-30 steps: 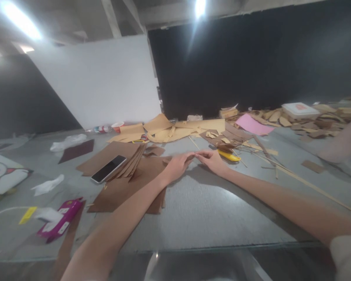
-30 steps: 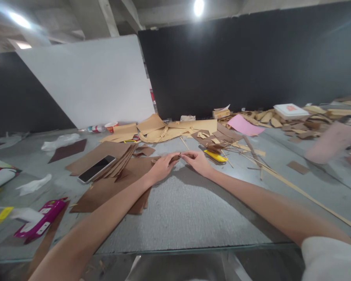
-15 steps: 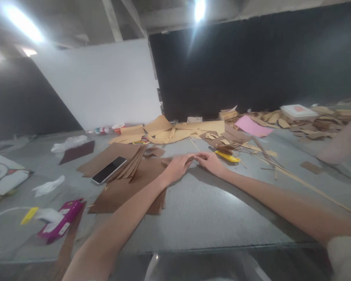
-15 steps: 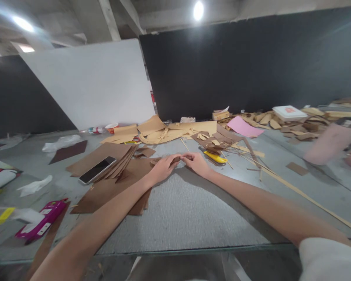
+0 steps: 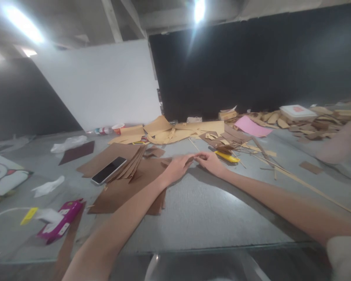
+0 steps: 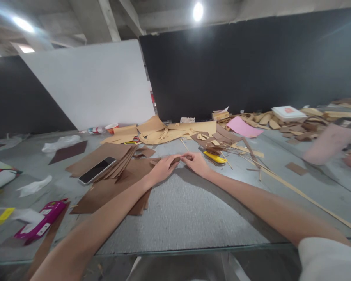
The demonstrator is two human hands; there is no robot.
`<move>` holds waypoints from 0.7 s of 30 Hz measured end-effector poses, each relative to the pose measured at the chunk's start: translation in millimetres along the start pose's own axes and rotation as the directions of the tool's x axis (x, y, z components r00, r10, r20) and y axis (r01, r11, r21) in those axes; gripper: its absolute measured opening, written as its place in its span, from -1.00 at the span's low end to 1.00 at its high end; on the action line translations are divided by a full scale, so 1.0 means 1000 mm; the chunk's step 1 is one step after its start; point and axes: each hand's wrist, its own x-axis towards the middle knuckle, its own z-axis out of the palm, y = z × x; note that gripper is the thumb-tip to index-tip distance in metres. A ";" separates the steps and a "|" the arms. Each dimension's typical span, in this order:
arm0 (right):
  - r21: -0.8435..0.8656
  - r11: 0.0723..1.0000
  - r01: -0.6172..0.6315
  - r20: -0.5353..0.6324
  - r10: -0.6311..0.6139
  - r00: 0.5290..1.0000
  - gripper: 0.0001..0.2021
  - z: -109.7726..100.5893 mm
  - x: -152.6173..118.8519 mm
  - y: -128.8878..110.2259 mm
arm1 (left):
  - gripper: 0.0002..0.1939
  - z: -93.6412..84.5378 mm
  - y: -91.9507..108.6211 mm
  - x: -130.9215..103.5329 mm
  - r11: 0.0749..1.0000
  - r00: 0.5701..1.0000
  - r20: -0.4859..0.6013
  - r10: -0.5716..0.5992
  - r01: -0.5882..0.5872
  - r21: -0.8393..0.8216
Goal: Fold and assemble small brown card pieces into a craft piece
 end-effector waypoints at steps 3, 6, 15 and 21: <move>-0.033 0.998 0.050 0.069 -0.048 0.996 -0.52 -0.003 -0.002 -0.004 | -0.62 0.001 -0.002 0.000 1.000 1.000 -0.008 -0.016 0.016 -0.006; -0.083 0.987 0.135 0.138 -0.123 0.983 -0.55 -0.004 -0.003 -0.004 | -0.63 0.002 -0.004 -0.001 1.000 1.000 -0.012 0.001 -0.001 -0.008; -0.255 0.927 0.276 -0.051 -0.298 0.953 -0.68 0.003 -0.003 0.011 | -0.62 0.003 -0.005 -0.001 1.000 0.999 -0.035 0.018 -0.018 0.018; -0.346 0.882 0.320 -0.030 -0.351 0.936 -0.71 0.007 -0.005 0.019 | -0.64 0.003 -0.006 -0.001 0.998 0.998 -0.046 0.047 -0.045 0.034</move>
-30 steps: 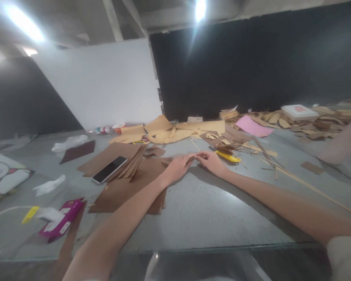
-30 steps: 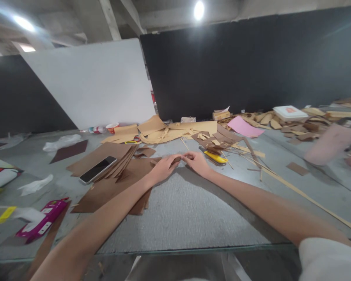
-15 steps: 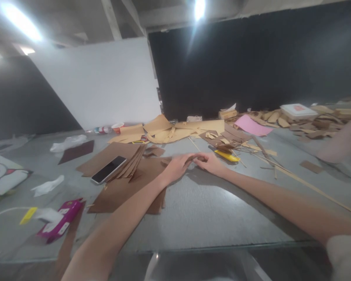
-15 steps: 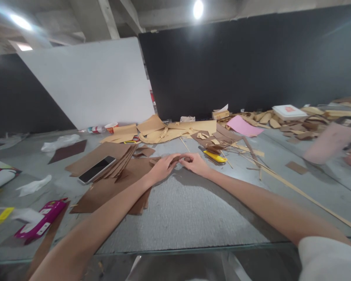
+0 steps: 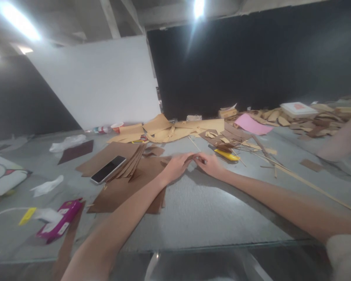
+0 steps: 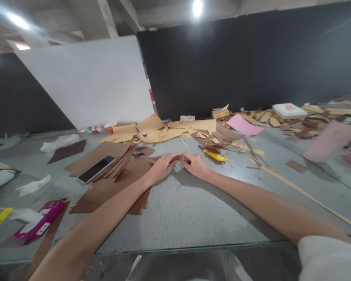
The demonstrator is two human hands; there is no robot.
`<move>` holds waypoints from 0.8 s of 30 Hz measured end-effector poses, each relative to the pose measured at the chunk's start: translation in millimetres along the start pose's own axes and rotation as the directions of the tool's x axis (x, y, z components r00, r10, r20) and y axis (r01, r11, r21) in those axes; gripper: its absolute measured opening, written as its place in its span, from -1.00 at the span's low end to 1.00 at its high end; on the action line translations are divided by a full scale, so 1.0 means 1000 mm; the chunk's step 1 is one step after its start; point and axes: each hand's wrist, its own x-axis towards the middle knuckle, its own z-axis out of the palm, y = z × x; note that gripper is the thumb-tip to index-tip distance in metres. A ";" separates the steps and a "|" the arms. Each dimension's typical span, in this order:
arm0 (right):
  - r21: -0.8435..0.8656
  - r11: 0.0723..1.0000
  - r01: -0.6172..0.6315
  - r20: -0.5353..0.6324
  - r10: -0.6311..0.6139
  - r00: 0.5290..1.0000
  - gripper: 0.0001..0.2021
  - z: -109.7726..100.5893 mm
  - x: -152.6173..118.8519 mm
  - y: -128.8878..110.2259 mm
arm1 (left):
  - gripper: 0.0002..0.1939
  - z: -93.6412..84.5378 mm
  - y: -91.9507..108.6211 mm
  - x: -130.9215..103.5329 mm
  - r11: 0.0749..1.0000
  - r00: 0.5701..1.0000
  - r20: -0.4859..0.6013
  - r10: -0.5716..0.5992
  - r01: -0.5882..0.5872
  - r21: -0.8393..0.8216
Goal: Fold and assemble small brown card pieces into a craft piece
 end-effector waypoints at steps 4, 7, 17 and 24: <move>0.004 1.000 0.030 0.069 -0.030 0.997 -0.68 -0.001 0.001 0.001 | -0.63 0.000 -0.002 -0.001 1.000 1.000 0.018 0.024 -0.024 0.016; 0.007 1.000 0.012 0.055 -0.013 0.998 -0.69 -0.001 0.001 0.001 | -0.63 0.000 -0.001 -0.001 1.000 1.000 0.009 0.017 -0.018 0.012; 0.011 1.000 -0.027 0.071 0.026 0.997 -0.69 -0.001 -0.003 -0.008 | -0.63 0.000 -0.002 -0.002 0.996 0.995 -0.034 -0.091 0.091 -0.016; 0.069 0.998 -0.013 0.116 0.004 0.993 -0.62 -0.004 -0.002 -0.009 | -0.65 -0.001 -0.002 -0.001 0.996 0.995 -0.026 -0.092 0.092 0.002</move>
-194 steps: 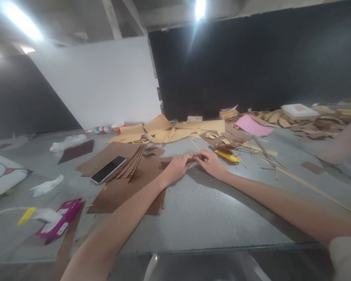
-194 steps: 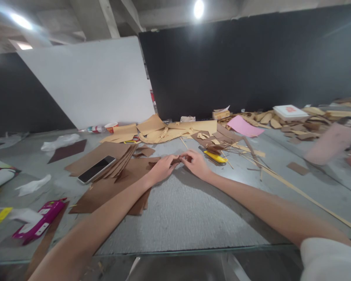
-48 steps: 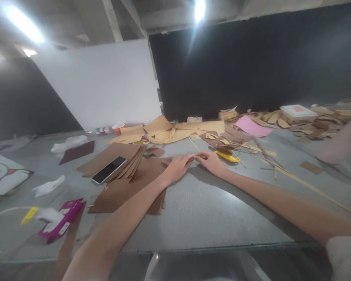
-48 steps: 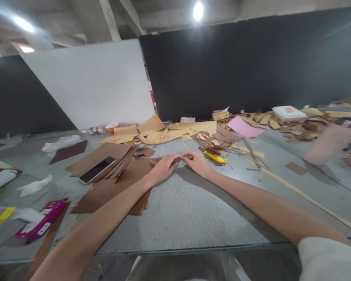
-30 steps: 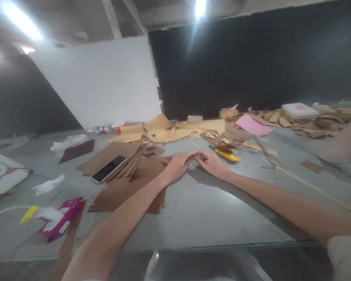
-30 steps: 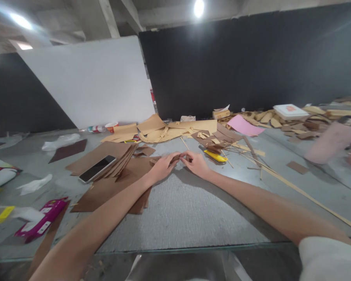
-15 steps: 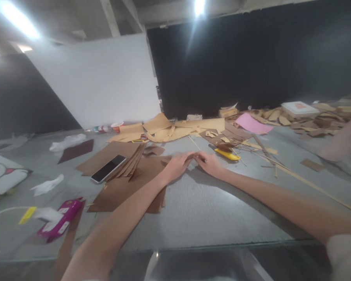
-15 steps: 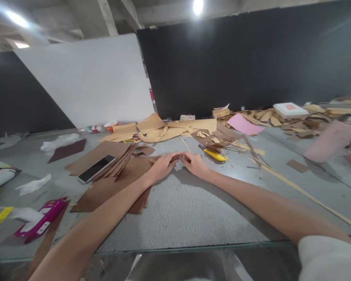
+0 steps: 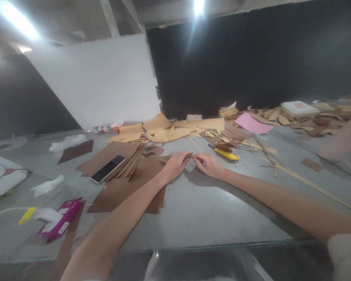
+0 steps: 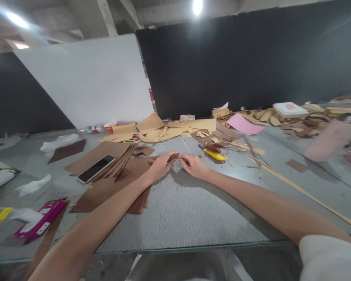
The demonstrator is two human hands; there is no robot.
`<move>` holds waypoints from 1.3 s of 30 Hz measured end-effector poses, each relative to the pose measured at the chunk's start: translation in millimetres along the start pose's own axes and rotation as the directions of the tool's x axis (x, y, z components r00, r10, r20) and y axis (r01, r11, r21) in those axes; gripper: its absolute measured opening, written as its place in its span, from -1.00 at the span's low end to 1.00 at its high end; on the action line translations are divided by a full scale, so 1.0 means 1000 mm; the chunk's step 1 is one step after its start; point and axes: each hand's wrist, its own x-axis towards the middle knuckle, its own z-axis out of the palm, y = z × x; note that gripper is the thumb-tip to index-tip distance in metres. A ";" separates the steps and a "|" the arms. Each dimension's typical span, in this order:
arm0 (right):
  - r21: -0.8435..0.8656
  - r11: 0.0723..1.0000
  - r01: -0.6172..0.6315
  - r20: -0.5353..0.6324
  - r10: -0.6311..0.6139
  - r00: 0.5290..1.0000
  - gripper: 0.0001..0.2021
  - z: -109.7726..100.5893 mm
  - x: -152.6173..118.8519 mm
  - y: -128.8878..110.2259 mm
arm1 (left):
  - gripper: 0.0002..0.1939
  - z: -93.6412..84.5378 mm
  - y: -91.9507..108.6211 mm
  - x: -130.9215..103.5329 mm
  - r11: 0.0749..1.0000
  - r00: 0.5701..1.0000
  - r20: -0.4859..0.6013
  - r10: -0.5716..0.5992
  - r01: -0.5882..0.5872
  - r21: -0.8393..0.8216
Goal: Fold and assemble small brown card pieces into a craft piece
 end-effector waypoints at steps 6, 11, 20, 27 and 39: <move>0.046 0.999 -0.005 -0.001 0.005 1.000 -0.67 0.003 -0.001 0.003 | -0.67 0.001 -0.002 -0.002 1.000 1.000 0.011 0.007 -0.007 -0.007; 0.033 0.999 0.020 0.015 -0.020 1.000 -0.73 -0.001 0.000 -0.002 | -0.68 0.000 0.001 -0.004 0.998 0.996 0.060 -0.059 0.059 0.004; -0.048 0.998 -0.051 -0.017 0.050 0.999 -0.75 0.003 0.000 0.001 | -0.66 0.001 0.001 -0.002 0.999 0.996 0.082 -0.043 0.043 0.005; 0.002 0.987 -0.158 -0.134 0.157 0.978 -0.69 0.002 0.009 0.003 | -0.58 0.000 0.005 0.001 0.990 0.993 -0.093 0.070 -0.057 0.130; 0.421 0.835 -0.354 -0.544 0.545 0.638 -0.65 -0.009 0.020 0.049 | -0.40 0.010 -0.028 0.003 0.899 0.778 -0.564 -0.276 0.417 0.135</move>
